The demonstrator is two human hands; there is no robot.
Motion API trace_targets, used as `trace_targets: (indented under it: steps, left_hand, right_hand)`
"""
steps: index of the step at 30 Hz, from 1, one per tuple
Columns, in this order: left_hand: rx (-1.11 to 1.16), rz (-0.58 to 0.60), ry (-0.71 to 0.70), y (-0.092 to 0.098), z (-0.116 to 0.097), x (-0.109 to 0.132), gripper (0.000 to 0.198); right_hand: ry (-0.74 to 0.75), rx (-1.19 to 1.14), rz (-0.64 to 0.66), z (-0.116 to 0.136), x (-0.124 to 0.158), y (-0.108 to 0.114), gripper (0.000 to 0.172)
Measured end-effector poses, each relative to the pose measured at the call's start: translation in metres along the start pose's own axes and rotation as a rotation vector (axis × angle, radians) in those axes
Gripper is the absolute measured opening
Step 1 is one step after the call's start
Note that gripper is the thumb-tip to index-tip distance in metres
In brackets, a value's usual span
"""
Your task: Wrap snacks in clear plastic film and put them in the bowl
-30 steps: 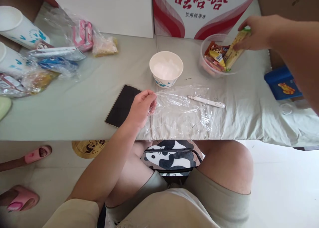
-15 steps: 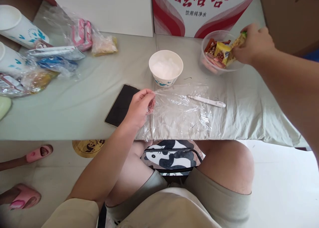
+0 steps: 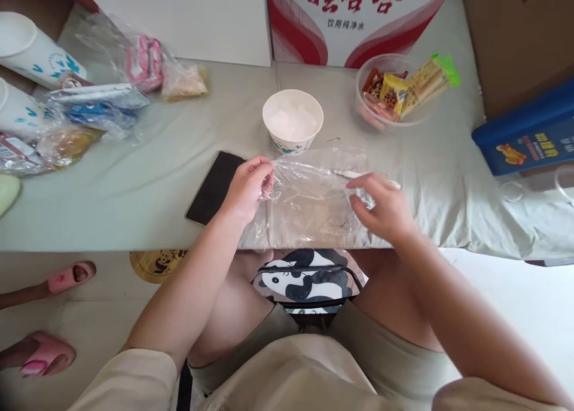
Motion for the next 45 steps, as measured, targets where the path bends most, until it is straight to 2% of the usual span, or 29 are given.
trace_targets:
  steps: [3, 7, 9, 11, 13, 14, 15, 18, 20, 22, 23, 24, 25, 26, 27, 28, 30, 31, 33, 38, 41, 45]
  left_hand:
    - [0.021, 0.004, -0.028, 0.002, 0.001, -0.002, 0.019]
    - [0.036, -0.011, -0.031, 0.005, -0.003, -0.002, 0.016]
    - [0.004, -0.038, -0.002, 0.005, -0.007, -0.001, 0.031]
    - [-0.067, -0.072, 0.009, 0.005, -0.009, 0.000, 0.048]
    - [-0.151, -0.109, -0.023, 0.006, -0.008, -0.002, 0.055]
    - [-0.194, -0.128, -0.052, 0.008, -0.005, -0.004, 0.056]
    - [-0.241, -0.144, -0.087, 0.010, -0.001, -0.007, 0.055]
    - [-0.401, -0.190, -0.239, 0.022, 0.015, -0.016, 0.049]
    - [-0.504, -0.282, -0.418, 0.030, 0.019, -0.015, 0.046]
    - [-0.569, -0.393, -0.652, 0.035, 0.014, -0.004, 0.038]
    - [-0.588, -0.400, -0.766, 0.034, 0.009, 0.006, 0.032]
    - [-0.606, -0.331, -0.856, 0.032, 0.003, 0.016, 0.023]
    - [-0.626, -0.171, -0.901, 0.027, -0.002, 0.027, 0.018]
    - [-0.677, 0.061, -0.891, 0.022, -0.005, 0.036, 0.019]
    - [-0.796, 0.292, -0.813, 0.016, -0.007, 0.044, 0.024]
    - [-0.920, 0.399, -0.748, 0.012, -0.007, 0.050, 0.027]
    - [-1.080, 0.475, -0.583, 0.007, -0.005, 0.053, 0.013]
    - [-1.103, 0.477, -0.504, 0.007, -0.003, 0.051, 0.008]
    - [-1.038, 0.445, -0.380, 0.011, -0.001, 0.045, 0.010]
    - [-0.664, 0.346, -0.274, 0.025, -0.008, 0.033, 0.013]
    - [-0.474, 0.349, -0.201, 0.028, -0.011, 0.031, 0.023]
    - [-0.233, 0.370, -0.139, 0.030, -0.007, 0.026, 0.035]
  right_hand:
    - [-0.009, -0.015, 0.129, 0.011, 0.027, -0.022, 0.020]
    - [0.037, -0.008, 0.233, 0.011, 0.033, -0.019, 0.029]
    - [0.087, -0.024, 0.282, 0.009, 0.036, -0.012, 0.038]
    - [0.143, -0.017, 0.357, 0.006, 0.044, -0.008, 0.056]
    - [0.186, 0.002, 0.438, 0.003, 0.054, -0.007, 0.071]
    - [0.198, 0.007, 0.465, 0.001, 0.058, -0.006, 0.070]
    - [0.205, 0.004, 0.474, -0.001, 0.062, -0.006, 0.062]
    - [0.219, -0.044, 0.404, -0.003, 0.065, -0.002, 0.016]
    - [0.227, -0.095, 0.310, -0.001, 0.063, 0.003, 0.017]
    - [0.230, -0.157, 0.233, 0.003, 0.058, 0.010, 0.015]
    - [0.223, -0.186, 0.208, 0.005, 0.056, 0.013, 0.013]
    - [0.207, -0.214, 0.196, 0.007, 0.053, 0.015, 0.011]
    - [0.180, -0.239, 0.197, 0.009, 0.051, 0.018, 0.011]
    - [0.143, -0.256, 0.211, 0.011, 0.050, 0.020, 0.011]
    - [0.100, -0.266, 0.228, 0.012, 0.048, 0.021, 0.011]
    - [0.053, -0.269, 0.245, 0.012, 0.047, 0.022, 0.011]
    - [-0.036, -0.255, 0.257, 0.009, 0.046, 0.024, 0.013]
    - [-0.076, -0.245, 0.251, 0.007, 0.046, 0.025, 0.013]
    - [-0.147, -0.236, 0.249, 0.001, 0.046, 0.027, 0.011]
    - [-0.320, -0.292, 0.296, -0.017, 0.050, 0.032, 0.015]
    - [-0.427, -0.448, 0.169, -0.025, 0.055, 0.034, 0.020]
    - [-0.506, -0.792, -0.055, -0.028, 0.059, 0.031, 0.025]
Point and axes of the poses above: each hand's wrist, its own x-axis away from the middle knuckle, its own y-axis out of the back of the hand, z = x × y, the point moved 1 cm from there along -x, towards the middle knuckle
